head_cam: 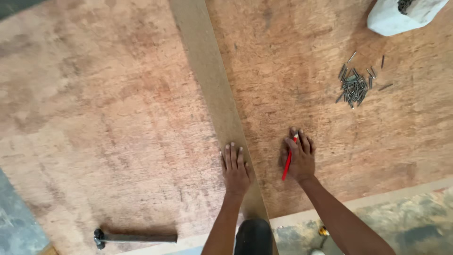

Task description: The person marks a line on a large sheet of plywood using a wooden board and a pencil, then hammers several nails into the plywood sheet while sitting on the floor in a workshop.

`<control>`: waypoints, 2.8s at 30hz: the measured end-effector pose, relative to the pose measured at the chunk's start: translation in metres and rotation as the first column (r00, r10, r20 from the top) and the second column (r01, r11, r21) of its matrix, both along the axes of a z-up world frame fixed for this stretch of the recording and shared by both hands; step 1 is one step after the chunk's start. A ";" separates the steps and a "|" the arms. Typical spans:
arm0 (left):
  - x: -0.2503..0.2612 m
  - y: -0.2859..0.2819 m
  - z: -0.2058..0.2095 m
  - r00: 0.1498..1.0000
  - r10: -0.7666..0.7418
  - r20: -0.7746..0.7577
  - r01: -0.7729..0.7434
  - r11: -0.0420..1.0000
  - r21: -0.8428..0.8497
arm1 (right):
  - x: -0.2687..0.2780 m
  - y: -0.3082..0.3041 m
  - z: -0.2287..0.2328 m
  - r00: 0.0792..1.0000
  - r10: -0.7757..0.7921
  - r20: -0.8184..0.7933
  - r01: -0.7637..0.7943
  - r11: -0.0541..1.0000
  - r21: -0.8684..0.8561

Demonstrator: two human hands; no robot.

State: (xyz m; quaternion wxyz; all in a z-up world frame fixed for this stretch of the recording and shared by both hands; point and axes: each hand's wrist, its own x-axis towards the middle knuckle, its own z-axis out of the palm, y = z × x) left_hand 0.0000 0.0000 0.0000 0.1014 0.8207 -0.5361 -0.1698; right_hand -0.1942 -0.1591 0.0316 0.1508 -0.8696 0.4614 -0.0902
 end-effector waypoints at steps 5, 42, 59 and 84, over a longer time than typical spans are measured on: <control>0.061 -0.110 0.040 0.980 0.185 -0.077 -0.190 0.980 -0.055 | 0.007 -0.003 0.005 1.000 -0.004 -0.003 0.004 1.000 -0.025; 0.253 -0.345 0.044 0.999 0.021 -0.024 -0.025 0.985 -0.169 | 0.289 -0.300 0.035 0.859 -0.096 0.503 -0.018 0.976 0.217; 0.251 -0.340 0.042 1.000 0.007 -0.020 -0.008 1.000 -0.023 | 0.385 -0.369 0.015 0.903 -0.063 0.425 -0.016 0.984 0.180; 0.253 -0.442 0.016 0.886 0.439 0.147 -0.441 0.897 -0.022 | 0.349 -0.347 -0.001 0.974 0.025 0.226 -0.039 0.997 0.059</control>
